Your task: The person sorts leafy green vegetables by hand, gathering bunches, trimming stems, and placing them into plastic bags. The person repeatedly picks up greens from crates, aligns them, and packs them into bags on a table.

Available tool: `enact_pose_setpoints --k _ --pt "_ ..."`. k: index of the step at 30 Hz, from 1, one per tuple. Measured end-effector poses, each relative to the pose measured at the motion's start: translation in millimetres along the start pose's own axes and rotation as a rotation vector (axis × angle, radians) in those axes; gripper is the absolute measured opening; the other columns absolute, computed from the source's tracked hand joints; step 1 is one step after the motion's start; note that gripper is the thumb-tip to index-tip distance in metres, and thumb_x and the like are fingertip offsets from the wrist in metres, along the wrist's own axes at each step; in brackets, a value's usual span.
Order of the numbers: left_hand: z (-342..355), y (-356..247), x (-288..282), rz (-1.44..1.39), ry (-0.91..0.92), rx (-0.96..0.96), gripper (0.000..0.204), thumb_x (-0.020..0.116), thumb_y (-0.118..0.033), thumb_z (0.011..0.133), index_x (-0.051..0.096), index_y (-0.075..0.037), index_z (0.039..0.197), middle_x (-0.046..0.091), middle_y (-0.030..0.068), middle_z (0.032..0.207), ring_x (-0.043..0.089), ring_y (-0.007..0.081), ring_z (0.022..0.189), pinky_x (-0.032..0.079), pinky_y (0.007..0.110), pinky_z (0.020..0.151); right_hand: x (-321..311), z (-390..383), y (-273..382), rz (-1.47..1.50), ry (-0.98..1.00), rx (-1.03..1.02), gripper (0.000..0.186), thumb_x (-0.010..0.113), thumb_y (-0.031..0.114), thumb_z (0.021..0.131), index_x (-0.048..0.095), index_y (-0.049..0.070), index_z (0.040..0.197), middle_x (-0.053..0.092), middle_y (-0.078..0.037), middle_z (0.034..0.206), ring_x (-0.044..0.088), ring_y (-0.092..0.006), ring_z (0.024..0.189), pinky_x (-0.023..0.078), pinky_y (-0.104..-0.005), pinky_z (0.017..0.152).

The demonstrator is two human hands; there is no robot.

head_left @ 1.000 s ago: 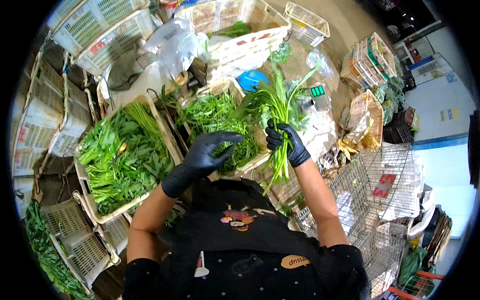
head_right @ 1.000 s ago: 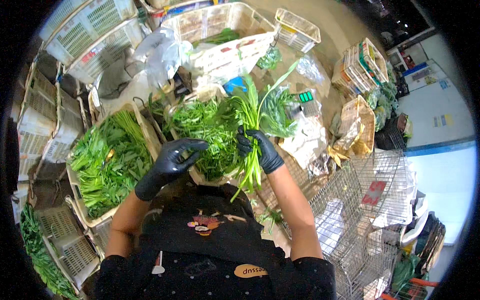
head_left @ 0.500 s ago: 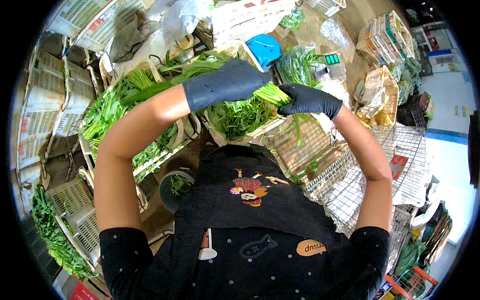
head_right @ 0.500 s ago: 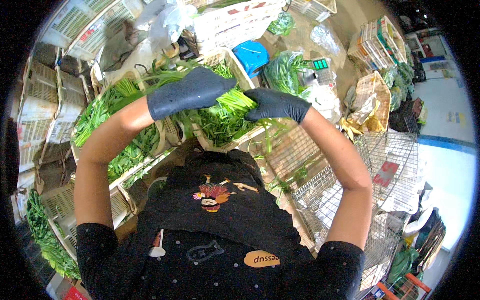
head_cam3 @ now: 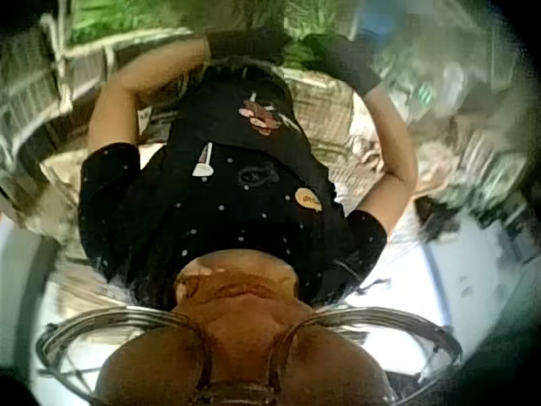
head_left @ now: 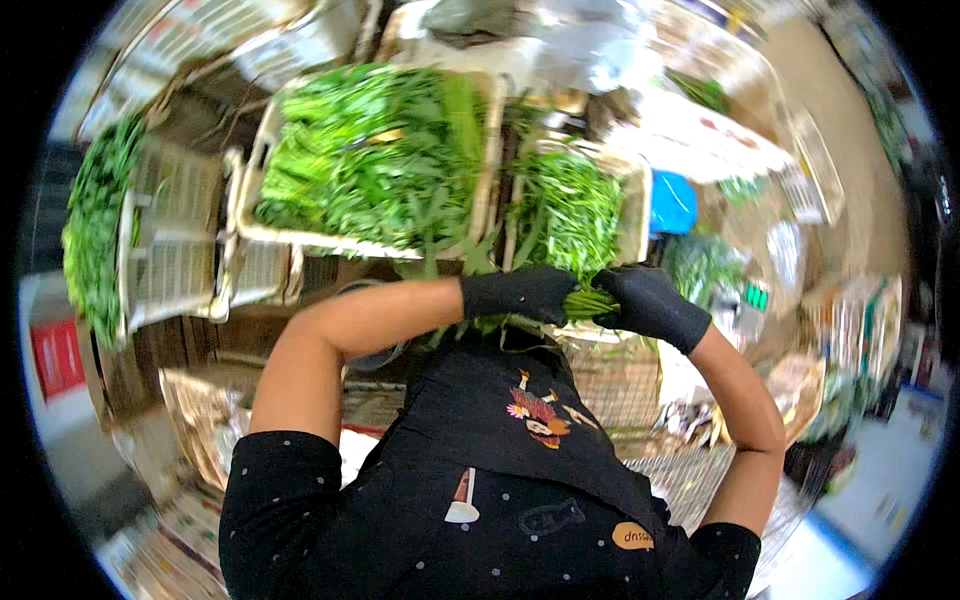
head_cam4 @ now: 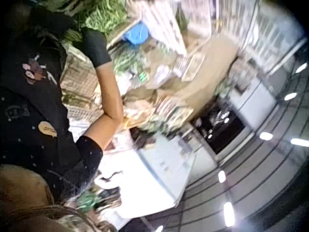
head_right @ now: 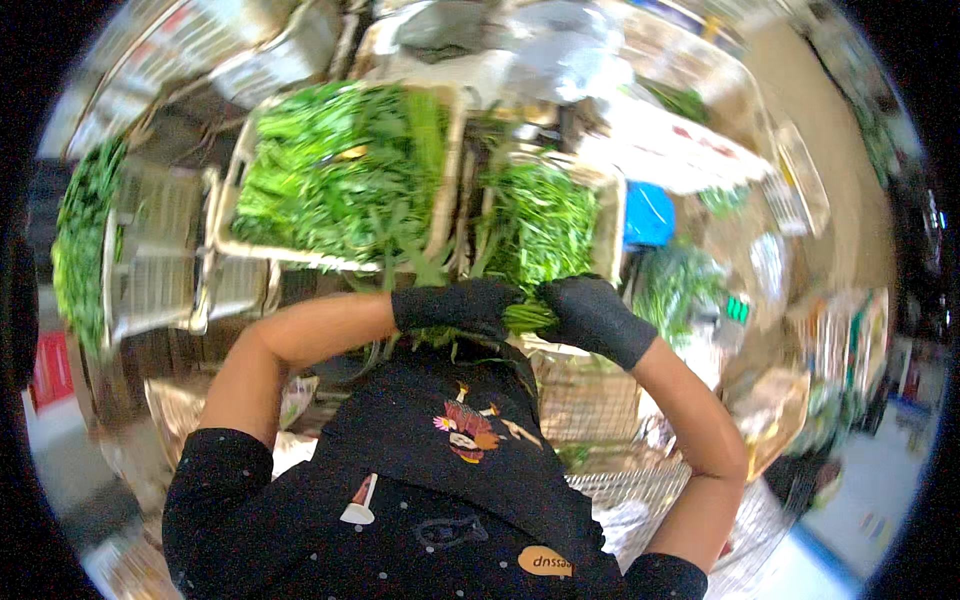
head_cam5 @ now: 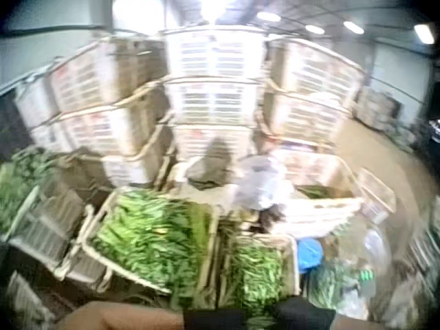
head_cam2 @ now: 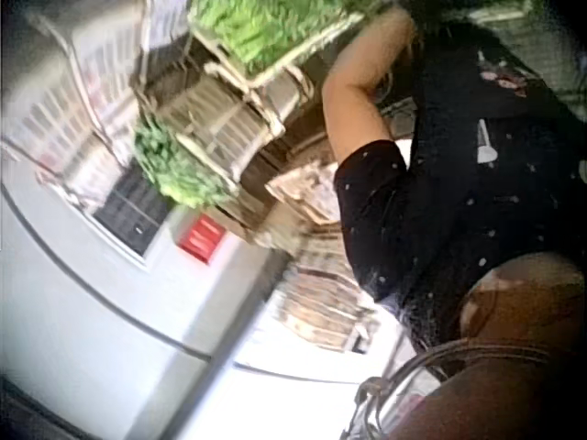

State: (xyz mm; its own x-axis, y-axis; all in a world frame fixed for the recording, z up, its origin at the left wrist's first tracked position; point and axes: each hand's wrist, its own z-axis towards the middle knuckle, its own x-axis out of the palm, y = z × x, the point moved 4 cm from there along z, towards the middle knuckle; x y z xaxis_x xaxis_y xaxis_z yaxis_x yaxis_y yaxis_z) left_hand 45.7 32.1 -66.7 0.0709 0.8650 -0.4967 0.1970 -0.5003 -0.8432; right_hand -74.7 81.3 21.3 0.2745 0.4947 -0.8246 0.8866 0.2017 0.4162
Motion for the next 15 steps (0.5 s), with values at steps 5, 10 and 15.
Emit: enact_pose_setpoints --k 5,10,15 --pt "-145.2 56.3 -15.1 -0.274 -0.299 -0.456 0.055 0.064 -0.033 0.063 0.048 -0.002 0.105 0.055 0.0174 0.096 0.054 0.0284 0.087 0.042 0.034 0.074 -21.1 106.0 -34.3 -0.258 -0.171 0.033 0.050 0.064 0.020 0.063 0.046 0.007 0.108 0.050 -0.016 0.104 0.048 -0.0302 0.094 0.038 -0.0384 0.080" --pt "-262.9 86.0 10.4 -0.501 -0.650 -0.722 0.046 0.066 -0.019 0.065 0.049 0.001 0.102 0.057 0.0149 0.094 0.055 0.0234 0.083 0.042 0.031 0.073 31.5 306.7 7.1 0.198 -0.430 -0.321 0.020 0.050 0.017 0.074 0.059 0.009 0.090 0.057 -0.015 0.088 0.054 -0.0306 0.080 0.043 -0.0372 0.071" --pt "-307.2 115.9 54.0 -0.716 -1.025 -0.834 0.068 0.070 -0.028 0.061 0.039 0.001 0.114 0.050 0.0184 0.104 0.049 0.0279 0.096 0.038 0.035 0.082 56.9 496.0 36.3 -0.092 -0.247 -0.118 0.018 0.049 0.019 0.075 0.059 0.005 0.082 0.056 -0.015 0.078 0.054 -0.0300 0.072 0.043 -0.0403 0.063"
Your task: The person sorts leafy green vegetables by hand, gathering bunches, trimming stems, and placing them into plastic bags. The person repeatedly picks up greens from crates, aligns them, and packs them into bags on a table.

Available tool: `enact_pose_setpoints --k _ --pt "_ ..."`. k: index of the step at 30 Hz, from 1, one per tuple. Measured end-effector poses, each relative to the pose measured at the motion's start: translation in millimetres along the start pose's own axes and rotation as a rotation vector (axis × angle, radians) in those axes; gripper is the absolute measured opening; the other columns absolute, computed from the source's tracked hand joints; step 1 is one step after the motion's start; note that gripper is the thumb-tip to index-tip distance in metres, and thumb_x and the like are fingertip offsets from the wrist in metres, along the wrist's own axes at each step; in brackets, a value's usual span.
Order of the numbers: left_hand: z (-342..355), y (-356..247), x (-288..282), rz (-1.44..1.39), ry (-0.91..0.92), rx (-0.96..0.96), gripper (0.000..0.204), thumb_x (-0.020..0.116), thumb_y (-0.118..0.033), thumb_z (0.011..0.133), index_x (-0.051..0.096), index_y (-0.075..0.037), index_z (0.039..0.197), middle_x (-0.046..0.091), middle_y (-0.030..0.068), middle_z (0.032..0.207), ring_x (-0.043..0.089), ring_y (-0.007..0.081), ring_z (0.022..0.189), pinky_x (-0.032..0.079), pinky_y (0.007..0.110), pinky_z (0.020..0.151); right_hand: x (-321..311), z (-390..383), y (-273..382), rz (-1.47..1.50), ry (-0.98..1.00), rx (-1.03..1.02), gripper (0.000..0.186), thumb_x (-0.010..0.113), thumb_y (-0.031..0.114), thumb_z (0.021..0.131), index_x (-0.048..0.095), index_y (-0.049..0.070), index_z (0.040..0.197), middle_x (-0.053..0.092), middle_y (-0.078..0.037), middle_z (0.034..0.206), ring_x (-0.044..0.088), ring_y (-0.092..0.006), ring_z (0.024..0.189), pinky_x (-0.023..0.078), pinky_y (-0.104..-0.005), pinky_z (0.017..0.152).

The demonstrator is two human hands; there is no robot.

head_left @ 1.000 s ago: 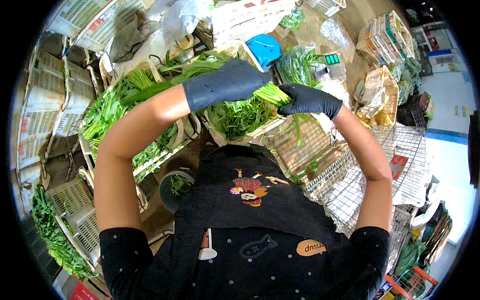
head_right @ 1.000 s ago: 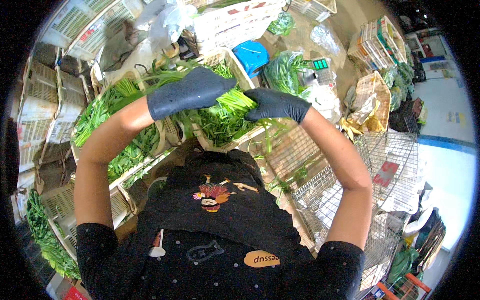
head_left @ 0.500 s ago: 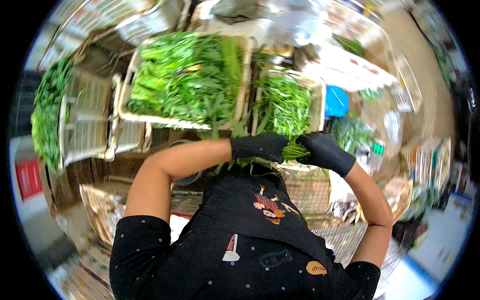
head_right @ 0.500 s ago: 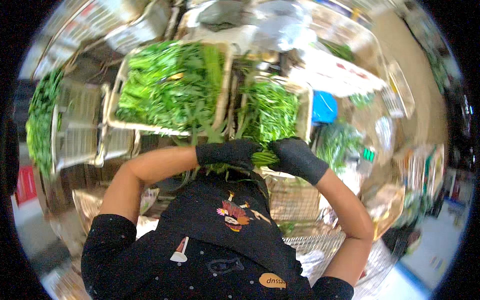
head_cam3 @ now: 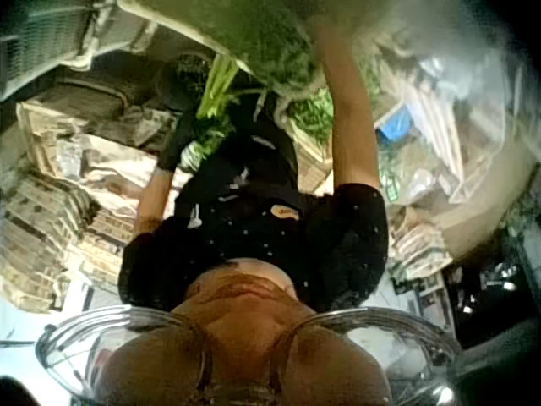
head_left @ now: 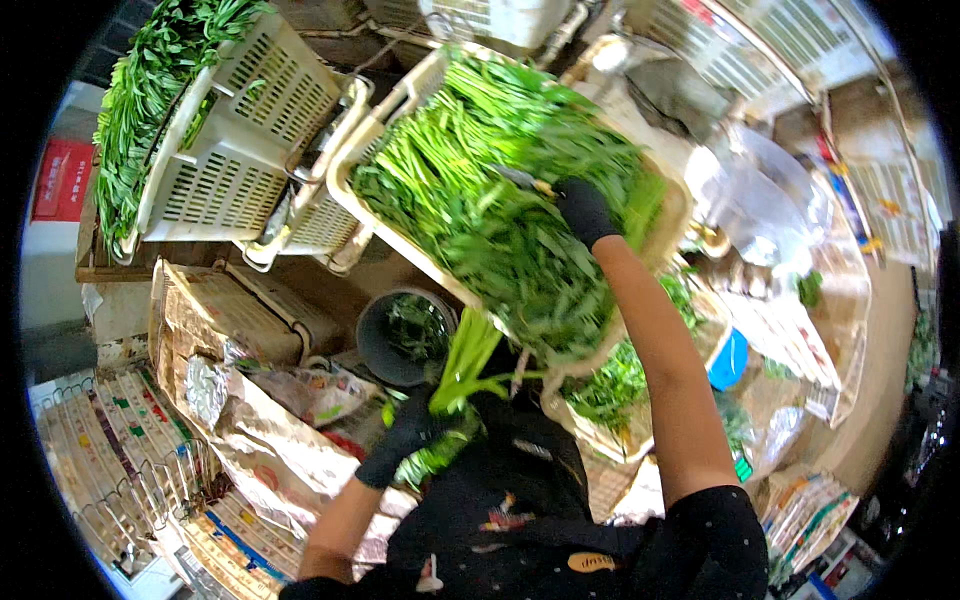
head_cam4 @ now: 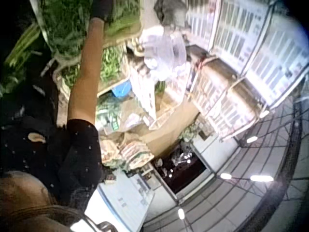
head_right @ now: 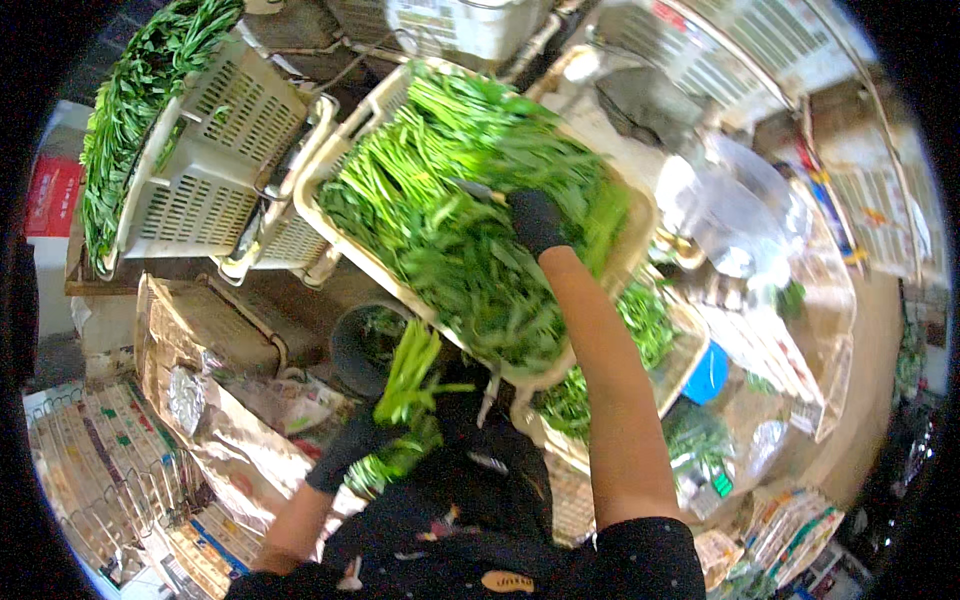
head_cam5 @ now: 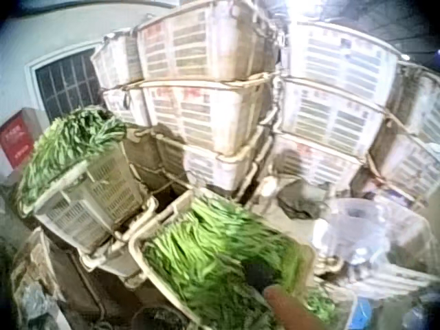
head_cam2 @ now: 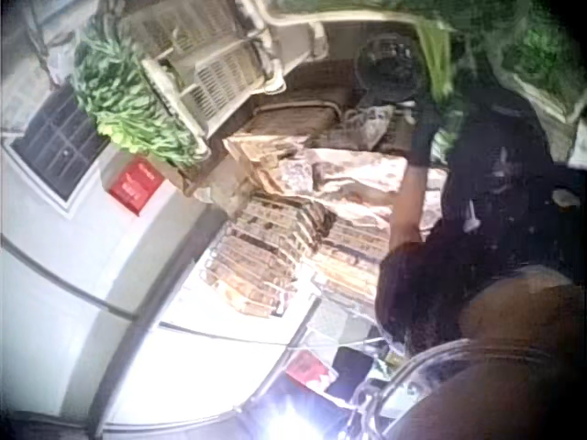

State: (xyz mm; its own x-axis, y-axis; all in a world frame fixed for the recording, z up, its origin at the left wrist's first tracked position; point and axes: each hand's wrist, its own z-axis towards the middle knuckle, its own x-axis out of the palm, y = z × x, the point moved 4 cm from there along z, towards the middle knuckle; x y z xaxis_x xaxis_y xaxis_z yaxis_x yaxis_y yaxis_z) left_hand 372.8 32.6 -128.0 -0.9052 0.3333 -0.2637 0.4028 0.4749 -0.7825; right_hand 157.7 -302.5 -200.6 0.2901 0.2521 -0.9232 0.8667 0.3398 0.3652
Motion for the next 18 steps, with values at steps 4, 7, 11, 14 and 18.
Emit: enact_pose_setpoints --k 4,7,11,14,18 --pt "9.1 1.0 0.7 -0.020 -0.001 -0.162 0.062 0.068 -0.030 0.063 0.042 0.001 0.110 0.048 0.0182 0.107 0.047 0.0283 0.098 0.037 0.035 0.083 46.5 49.3 3.3 -0.236 0.161 0.045 0.020 0.052 0.023 0.075 0.060 0.005 0.079 0.057 -0.017 0.076 0.055 -0.0305 0.069 0.044 -0.0404 0.064" --pt "24.1 14.5 13.5 0.033 0.086 -0.174 0.065 0.067 -0.036 0.062 0.043 0.001 0.110 0.049 0.0195 0.105 0.048 0.0284 0.097 0.039 0.035 0.081 46.9 42.2 -18.3 -0.122 -0.007 -0.066 0.022 0.056 0.018 0.070 0.052 0.001 0.083 0.053 -0.018 0.082 0.053 -0.0325 0.073 0.043 -0.0404 0.064" --pt "33.8 -24.7 26.2 -0.216 0.082 -0.014 0.053 0.064 -0.032 0.065 0.048 0.001 0.104 0.055 0.0169 0.096 0.053 0.0268 0.090 0.041 0.035 0.077 -15.8 -21.3 -30.3 0.148 -0.049 -0.101 0.027 0.055 0.011 0.068 0.043 0.001 0.090 0.047 -0.017 0.083 0.050 -0.0333 0.076 0.041 -0.0384 0.063" --pt "49.2 -72.5 52.7 -0.161 0.205 0.069 0.047 0.062 -0.030 0.068 0.050 0.002 0.100 0.055 0.0173 0.093 0.053 0.0281 0.087 0.041 0.036 0.074 -94.2 -129.2 -8.1 0.328 -0.062 -0.112 0.030 0.058 0.010 0.067 0.039 0.003 0.089 0.043 -0.016 0.075 0.047 -0.0286 0.068 0.039 -0.0358 0.062" --pt "82.7 -94.9 136.5 0.124 0.320 0.269 0.045 0.060 -0.031 0.070 0.050 0.004 0.098 0.055 0.0181 0.089 0.053 0.0304 0.083 0.041 0.037 0.070 -174.5 -294.9 5.6 0.304 -0.114 0.270 0.033 0.061 0.017 0.070 0.042 0.004 0.093 0.053 -0.018 0.074 0.053 -0.0369 0.071 0.042 -0.0363 0.057"
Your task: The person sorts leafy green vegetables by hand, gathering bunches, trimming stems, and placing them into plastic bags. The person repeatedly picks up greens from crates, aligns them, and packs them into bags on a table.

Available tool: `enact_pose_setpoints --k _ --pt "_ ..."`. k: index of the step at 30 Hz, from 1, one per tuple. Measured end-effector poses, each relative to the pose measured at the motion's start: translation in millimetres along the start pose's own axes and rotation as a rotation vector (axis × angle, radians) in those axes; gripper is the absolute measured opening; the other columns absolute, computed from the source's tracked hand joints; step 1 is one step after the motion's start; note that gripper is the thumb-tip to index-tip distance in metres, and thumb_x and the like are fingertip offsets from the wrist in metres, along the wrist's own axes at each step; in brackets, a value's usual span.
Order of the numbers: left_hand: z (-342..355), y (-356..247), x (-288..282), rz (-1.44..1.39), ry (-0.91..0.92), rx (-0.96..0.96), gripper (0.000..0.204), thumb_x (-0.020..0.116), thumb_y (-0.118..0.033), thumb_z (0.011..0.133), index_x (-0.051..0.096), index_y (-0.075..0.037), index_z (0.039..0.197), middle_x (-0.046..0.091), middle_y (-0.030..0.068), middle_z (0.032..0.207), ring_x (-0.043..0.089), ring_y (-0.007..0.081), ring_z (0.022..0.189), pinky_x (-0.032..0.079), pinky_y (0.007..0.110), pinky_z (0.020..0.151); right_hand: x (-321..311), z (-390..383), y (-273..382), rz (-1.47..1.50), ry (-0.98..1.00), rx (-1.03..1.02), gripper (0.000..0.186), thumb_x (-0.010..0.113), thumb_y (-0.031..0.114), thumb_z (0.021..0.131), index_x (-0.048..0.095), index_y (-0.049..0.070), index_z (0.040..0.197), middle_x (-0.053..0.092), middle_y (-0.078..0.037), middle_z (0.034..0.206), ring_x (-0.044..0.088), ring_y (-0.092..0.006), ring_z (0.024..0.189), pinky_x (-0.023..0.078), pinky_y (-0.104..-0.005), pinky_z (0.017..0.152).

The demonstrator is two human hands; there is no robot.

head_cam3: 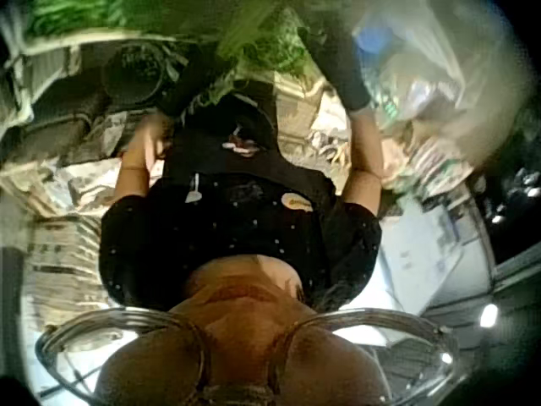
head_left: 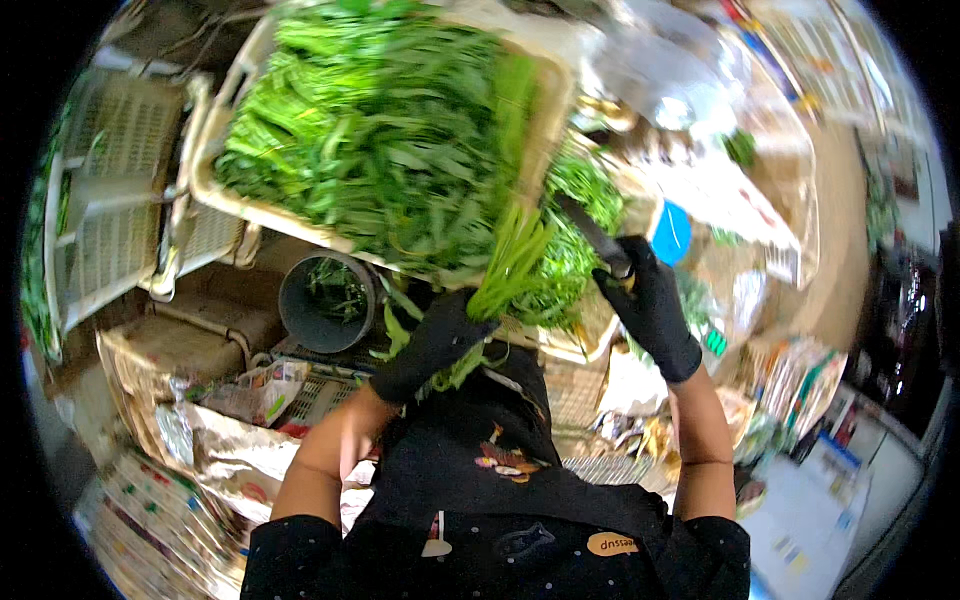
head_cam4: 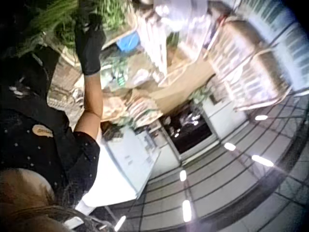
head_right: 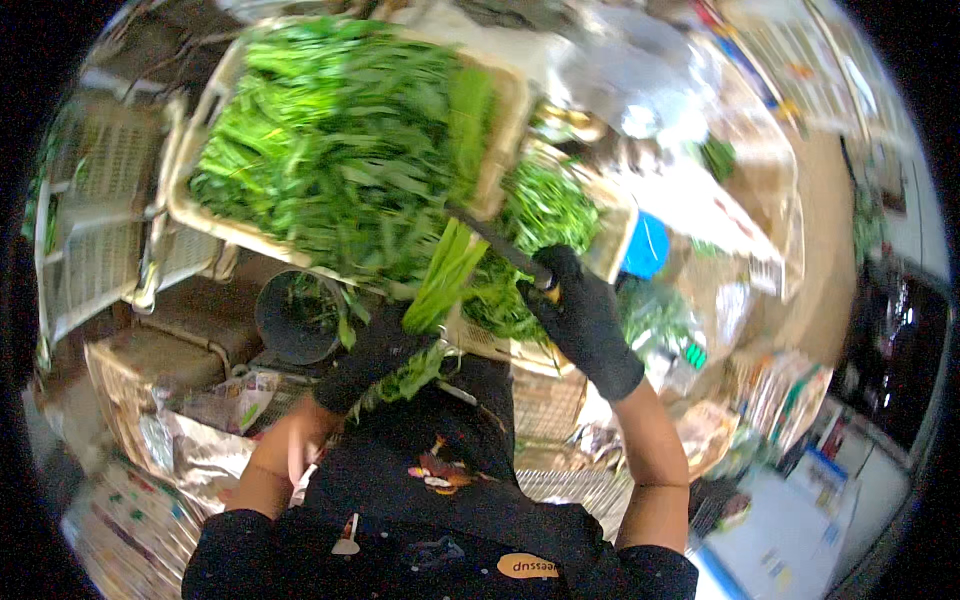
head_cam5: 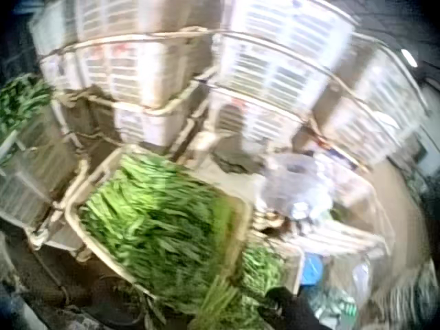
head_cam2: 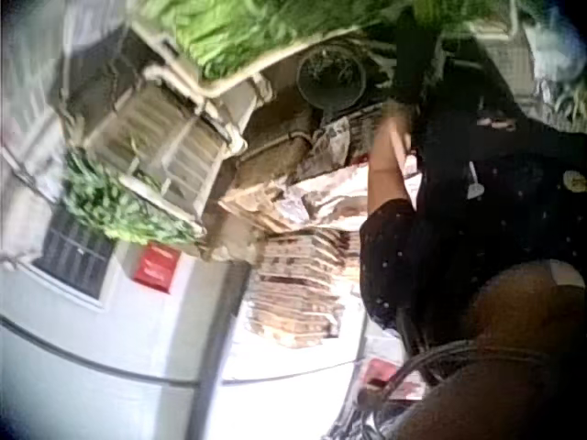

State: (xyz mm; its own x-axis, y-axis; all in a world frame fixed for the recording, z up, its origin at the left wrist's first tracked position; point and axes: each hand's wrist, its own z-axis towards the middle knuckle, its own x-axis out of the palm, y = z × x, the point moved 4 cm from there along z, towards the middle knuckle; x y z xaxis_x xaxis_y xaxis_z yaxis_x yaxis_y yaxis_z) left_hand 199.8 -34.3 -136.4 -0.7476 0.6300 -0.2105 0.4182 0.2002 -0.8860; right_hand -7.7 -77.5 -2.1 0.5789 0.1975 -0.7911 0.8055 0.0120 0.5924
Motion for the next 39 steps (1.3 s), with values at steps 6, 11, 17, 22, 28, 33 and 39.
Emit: enact_pose_setpoints --k 6,11,17,22,28,33,39 --pt "70.4 -26.1 111.2 0.243 0.076 0.270 0.048 0.061 -0.032 0.069 0.048 0.006 0.096 0.053 0.0211 0.085 0.052 0.0323 0.079 0.041 0.037 0.069 28.2 -149.7 -104.1 0.378 0.051 0.419 0.036 0.065 0.020 0.067 0.049 0.001 0.094 0.056 -0.018 0.079 0.056 -0.0320 0.073 0.043 -0.0341 0.059" --pt "88.0 -50.7 167.1 0.526 0.215 0.274 0.046 0.059 -0.030 0.070 0.048 0.006 0.096 0.052 0.0207 0.084 0.052 0.0317 0.078 0.042 0.040 0.065 22.4 -206.6 -139.6 0.253 -0.286 0.308 0.028 0.064 0.019 0.068 0.052 0.002 0.087 0.055 -0.016 0.075 0.056 -0.0308 0.069 0.044 -0.0346 0.058" --pt "112.0 -32.1 216.8 0.611 0.335 0.079 0.036 0.059 -0.031 0.068 0.052 -0.001 0.087 0.054 0.0188 0.078 0.053 0.0318 0.073 0.042 0.041 0.062 6.2 -235.8 -150.0 0.482 -0.371 0.554 0.023 0.061 0.019 0.070 0.051 0.001 0.078 0.054 -0.015 0.067 0.056 -0.0272 0.060 0.043 -0.0329 0.053" --pt "116.9 -55.6 227.3 0.634 0.503 0.026 0.042 0.059 -0.030 0.068 0.051 0.000 0.095 0.053 0.0191 0.088 0.052 0.0317 0.081 0.042 0.041 0.069 -10.5 -222.6 -141.0 0.354 -0.400 0.363 0.020 0.057 0.012 0.068 0.051 0.000 0.083 0.054 -0.017 0.071 0.054 -0.0309 0.064 0.043 -0.0365 0.058" --pt "124.8 -60.9 219.7 0.930 0.431 0.420 0.055 0.059 -0.023 0.068 0.041 0.000 0.114 0.055 0.0164 0.094 0.054 0.0293 0.080 0.044 0.039 0.069 203.4 -258.4 -316.7 0.942 0.087 0.788 0.028 0.045 0.025 0.079 0.049 0.000 0.067 0.047 -0.007 0.049 0.046 -0.0155 0.042 0.037 -0.0310 0.042" --pt "107.2 -58.7 213.9 0.944 0.352 0.460 0.044 0.058 -0.015 0.064 0.048 -0.006 0.106 0.057 0.0154 0.080 0.056 0.0297 0.070 0.044 0.039 0.059 75.5 -245.0 -235.7 0.870 -0.235 0.741 0.029 0.048 0.026 0.079 0.051 -0.003 0.076 0.047 -0.007 0.051 0.047 -0.0122 0.043 0.038 -0.0279 0.042" --pt "104.8 -80.4 188.3 0.810 0.283 0.701 0.040 0.058 -0.012 0.063 0.050 -0.007 0.102 0.057 0.0138 0.078 0.056 0.0266 0.069 0.044 0.036 0.058 222.4 -244.4 -309.5 0.406 0.290 0.525 0.031 0.047 0.027 0.077 0.055 0.001 0.092 0.056 -0.021 0.086 0.055 -0.0328 0.075 0.044 -0.0368 0.065"
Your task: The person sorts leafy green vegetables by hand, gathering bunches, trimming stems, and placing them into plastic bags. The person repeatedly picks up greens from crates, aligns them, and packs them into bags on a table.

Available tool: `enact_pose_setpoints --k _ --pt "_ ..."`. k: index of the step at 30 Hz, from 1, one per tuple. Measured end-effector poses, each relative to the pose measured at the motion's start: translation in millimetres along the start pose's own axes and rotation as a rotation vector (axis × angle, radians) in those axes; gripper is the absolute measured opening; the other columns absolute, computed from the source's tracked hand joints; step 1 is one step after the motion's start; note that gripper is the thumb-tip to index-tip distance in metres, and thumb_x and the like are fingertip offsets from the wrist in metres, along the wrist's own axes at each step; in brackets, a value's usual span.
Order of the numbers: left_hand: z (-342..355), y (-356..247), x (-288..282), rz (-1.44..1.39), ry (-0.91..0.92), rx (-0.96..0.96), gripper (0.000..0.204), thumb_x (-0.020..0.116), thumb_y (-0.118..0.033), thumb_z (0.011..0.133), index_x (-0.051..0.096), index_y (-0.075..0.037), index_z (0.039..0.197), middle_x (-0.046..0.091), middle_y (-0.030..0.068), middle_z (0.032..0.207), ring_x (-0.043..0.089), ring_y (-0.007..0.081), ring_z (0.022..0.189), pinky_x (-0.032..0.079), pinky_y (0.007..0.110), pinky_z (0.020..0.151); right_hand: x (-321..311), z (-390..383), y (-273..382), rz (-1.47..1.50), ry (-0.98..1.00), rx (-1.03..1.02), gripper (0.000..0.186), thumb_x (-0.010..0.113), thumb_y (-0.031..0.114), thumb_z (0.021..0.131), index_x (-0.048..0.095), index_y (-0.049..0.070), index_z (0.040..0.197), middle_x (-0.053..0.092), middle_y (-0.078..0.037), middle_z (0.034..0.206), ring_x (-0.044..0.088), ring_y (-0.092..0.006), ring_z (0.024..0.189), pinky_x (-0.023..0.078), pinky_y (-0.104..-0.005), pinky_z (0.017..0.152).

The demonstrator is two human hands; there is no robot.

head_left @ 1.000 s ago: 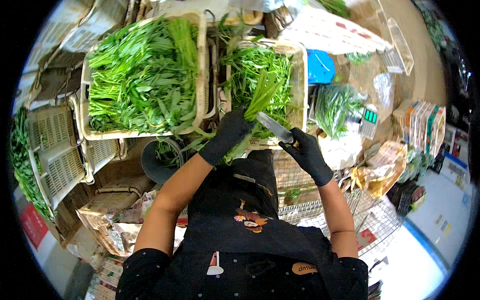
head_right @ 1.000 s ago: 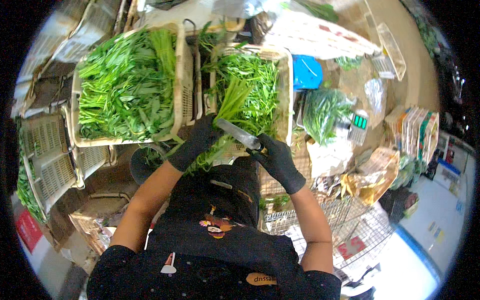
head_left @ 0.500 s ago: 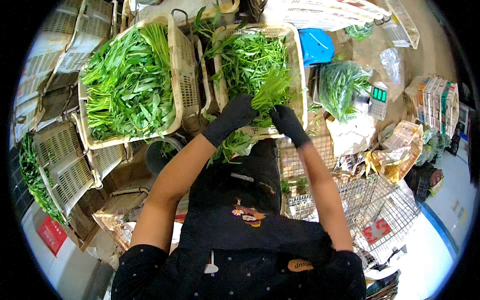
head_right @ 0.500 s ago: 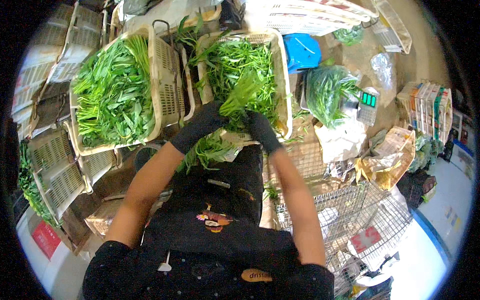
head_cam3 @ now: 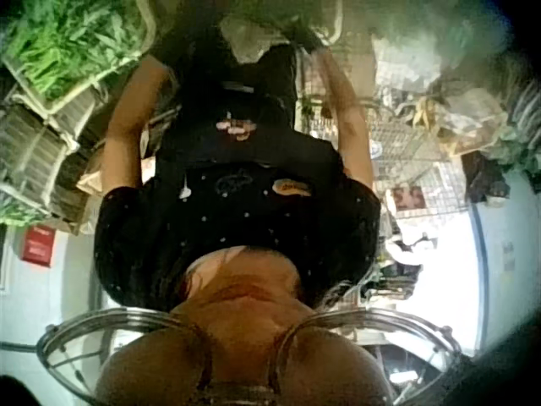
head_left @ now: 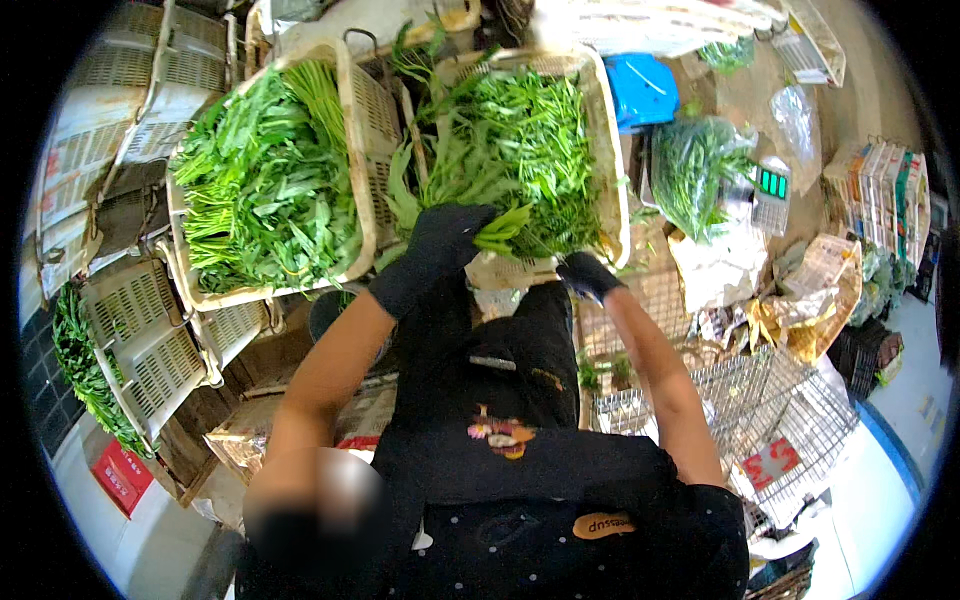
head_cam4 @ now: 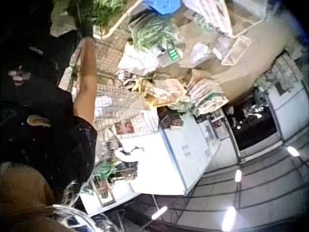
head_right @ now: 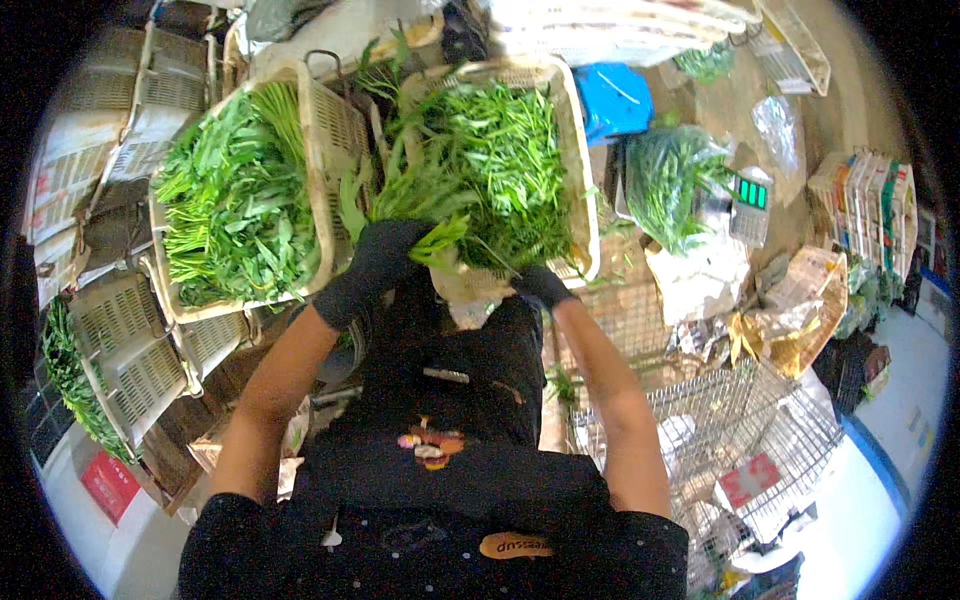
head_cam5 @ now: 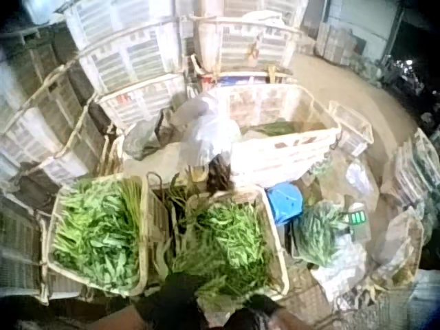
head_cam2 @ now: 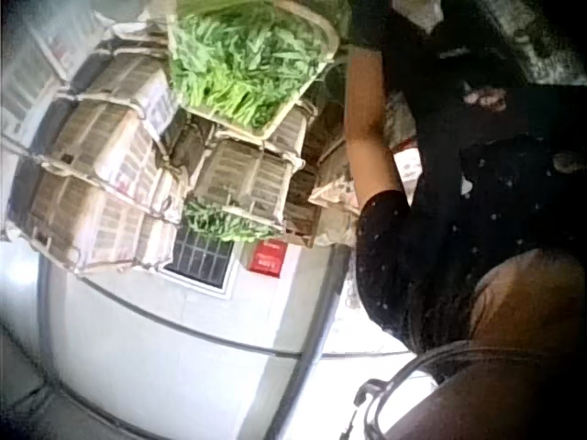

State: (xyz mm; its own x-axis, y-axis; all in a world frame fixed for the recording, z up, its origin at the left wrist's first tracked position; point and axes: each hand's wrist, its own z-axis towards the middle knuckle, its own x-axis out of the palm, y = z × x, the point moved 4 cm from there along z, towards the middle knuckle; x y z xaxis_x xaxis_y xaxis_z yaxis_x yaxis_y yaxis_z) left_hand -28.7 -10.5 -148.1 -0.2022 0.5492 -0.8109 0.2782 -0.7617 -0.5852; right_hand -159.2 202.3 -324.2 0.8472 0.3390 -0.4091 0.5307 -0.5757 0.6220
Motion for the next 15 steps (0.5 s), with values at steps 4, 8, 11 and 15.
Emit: enact_pose_setpoints --k 4,8,11,15 --pt "-63.5 28.4 -57.8 -0.592 -0.310 -0.511 0.037 0.056 -0.010 0.071 0.047 -0.004 0.107 0.056 0.0099 0.075 0.054 0.0197 0.064 0.043 0.030 0.056 -37.9 -14.6 46.4 0.332 -0.109 0.255 0.043 0.055 0.035 0.072 0.052 -0.001 0.096 0.055 -0.023 0.080 0.054 -0.0332 0.073 0.044 -0.0363 0.066" --pt "-118.3 47.6 -120.6 -1.380 -0.659 -0.593 0.043 0.052 -0.010 0.077 0.037 0.002 0.115 0.051 0.0062 0.069 0.044 0.0119 0.056 0.036 0.025 0.051 -100.3 41.5 166.8 0.056 -0.511 -0.195 0.042 0.059 0.025 0.072 0.046 -0.001 0.102 0.055 -0.015 0.078 0.054 -0.0200 0.058 0.043 -0.0307 0.053" --pt "-181.5 44.1 -158.1 -1.657 -0.758 -0.470 0.043 0.049 -0.012 0.078 0.035 0.003 0.116 0.050 0.0056 0.068 0.042 0.0109 0.055 0.034 0.024 0.052 -115.6 71.8 330.4 0.015 -0.348 -0.476 0.044 0.054 0.028 0.075 0.044 0.000 0.108 0.050 -0.022 0.102 0.050 -0.0320 0.093 0.040 -0.0372 0.077" --pt "-248.9 34.0 -212.9 -1.605 -0.985 -0.363 0.023 0.049 -0.018 0.079 0.045 -0.002 0.096 0.039 -0.0003 0.058 0.036 0.0095 0.051 0.030 0.024 0.051 -91.9 113.2 436.4 -0.193 -0.570 -0.898 0.048 0.057 0.029 0.073 0.044 -0.001 0.107 0.052 -0.020 0.099 0.051 -0.0322 0.092 0.040 -0.0370 0.080"
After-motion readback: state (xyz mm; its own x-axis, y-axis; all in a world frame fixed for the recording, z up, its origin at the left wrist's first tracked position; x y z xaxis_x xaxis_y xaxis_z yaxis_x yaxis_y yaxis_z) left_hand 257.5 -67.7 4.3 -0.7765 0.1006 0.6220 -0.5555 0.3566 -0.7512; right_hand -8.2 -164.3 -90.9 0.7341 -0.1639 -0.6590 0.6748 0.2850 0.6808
